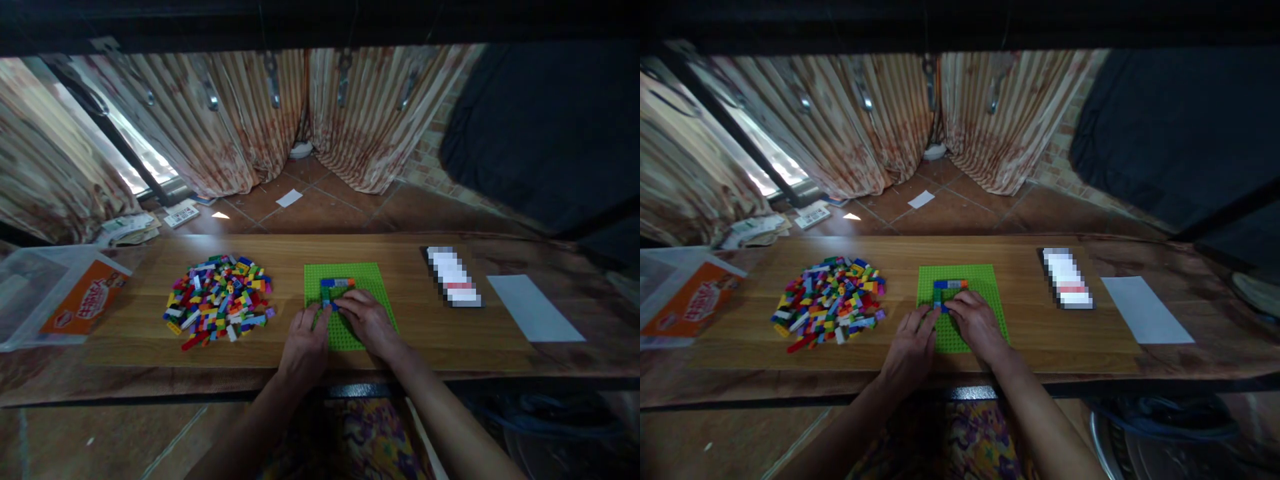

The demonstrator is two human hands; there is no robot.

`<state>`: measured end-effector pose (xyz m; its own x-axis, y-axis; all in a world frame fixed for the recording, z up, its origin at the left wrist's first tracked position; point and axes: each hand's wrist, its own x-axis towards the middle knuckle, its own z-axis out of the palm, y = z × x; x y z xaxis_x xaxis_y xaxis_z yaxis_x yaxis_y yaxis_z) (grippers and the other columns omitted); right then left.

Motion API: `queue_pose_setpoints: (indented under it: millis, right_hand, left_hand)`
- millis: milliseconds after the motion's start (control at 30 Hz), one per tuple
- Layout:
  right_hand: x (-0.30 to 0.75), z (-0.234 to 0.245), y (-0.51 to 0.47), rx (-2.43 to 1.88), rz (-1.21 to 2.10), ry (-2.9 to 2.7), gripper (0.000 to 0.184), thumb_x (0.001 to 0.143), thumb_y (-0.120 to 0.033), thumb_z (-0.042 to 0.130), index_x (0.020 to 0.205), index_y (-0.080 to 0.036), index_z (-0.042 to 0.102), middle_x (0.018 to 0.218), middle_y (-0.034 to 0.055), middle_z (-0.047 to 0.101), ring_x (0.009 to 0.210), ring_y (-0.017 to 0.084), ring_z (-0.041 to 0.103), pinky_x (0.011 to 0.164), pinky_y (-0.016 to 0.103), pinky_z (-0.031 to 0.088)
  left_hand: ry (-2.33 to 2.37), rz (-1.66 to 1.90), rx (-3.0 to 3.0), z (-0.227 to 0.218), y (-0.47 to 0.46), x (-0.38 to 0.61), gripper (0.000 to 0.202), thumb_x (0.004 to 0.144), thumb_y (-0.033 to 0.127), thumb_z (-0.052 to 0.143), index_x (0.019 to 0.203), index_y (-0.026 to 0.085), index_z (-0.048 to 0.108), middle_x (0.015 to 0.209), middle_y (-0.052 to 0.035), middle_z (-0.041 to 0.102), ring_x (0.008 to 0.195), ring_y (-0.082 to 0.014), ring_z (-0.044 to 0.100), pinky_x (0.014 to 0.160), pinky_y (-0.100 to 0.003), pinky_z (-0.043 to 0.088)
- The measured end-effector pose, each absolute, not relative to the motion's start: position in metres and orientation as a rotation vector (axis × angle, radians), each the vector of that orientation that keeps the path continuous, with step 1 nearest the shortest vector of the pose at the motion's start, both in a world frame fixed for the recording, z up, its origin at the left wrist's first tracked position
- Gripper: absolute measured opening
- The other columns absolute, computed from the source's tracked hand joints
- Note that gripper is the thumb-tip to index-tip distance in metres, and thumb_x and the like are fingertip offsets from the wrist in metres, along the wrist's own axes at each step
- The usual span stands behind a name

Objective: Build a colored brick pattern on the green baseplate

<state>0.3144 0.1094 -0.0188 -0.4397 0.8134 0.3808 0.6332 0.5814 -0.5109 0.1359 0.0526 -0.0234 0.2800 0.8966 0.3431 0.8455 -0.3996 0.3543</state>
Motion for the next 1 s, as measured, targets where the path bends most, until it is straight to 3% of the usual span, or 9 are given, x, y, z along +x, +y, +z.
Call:
queue_pose_setpoints:
  millis: [367, 667, 1000]
  right_hand:
    - [0.313, -0.02, 0.11, -1.116, 0.458, -2.174, 0.023, 0.093, -0.022, 0.054, 0.106, -0.025, 0.072, 0.094, 0.0058, 0.066, 0.09, 0.018, 0.06, 0.08, 0.033, 0.052]
    - [0.315, -0.02, 0.115, -1.103, 0.466, -2.258, 0.022, 0.093, -0.023, 0.054, 0.104, -0.024, 0.073, 0.095, 0.0061, 0.066, 0.09, 0.019, 0.059, 0.08, 0.034, 0.051]
    - [0.314, -0.027, 0.108, -1.145, 0.562, -2.027, 0.021, 0.091, -0.029, 0.058, 0.103, -0.027, 0.074, 0.093, 0.0064, 0.066, 0.09, 0.021, 0.061, 0.082, 0.037, 0.05]
  left_hand:
    - [1.734, 0.462, 2.491, -0.018, 0.052, 0.143, 0.052, 0.082, 0.009, 0.047, 0.134, 0.014, 0.053, 0.123, -0.0187, 0.056, 0.105, -0.0278, 0.052, 0.092, -0.044, 0.047]
    - [1.8, 0.326, 2.444, -0.003, 0.054, 0.152, 0.046, 0.084, 0.01, 0.046, 0.127, 0.017, 0.056, 0.12, -0.0152, 0.058, 0.1, -0.0262, 0.053, 0.086, -0.041, 0.047]
    - [1.852, 0.135, 2.437, 0.008, 0.054, 0.157, 0.045, 0.09, 0.014, 0.042, 0.132, 0.014, 0.055, 0.127, -0.0167, 0.059, 0.11, -0.0292, 0.056, 0.09, -0.042, 0.047]
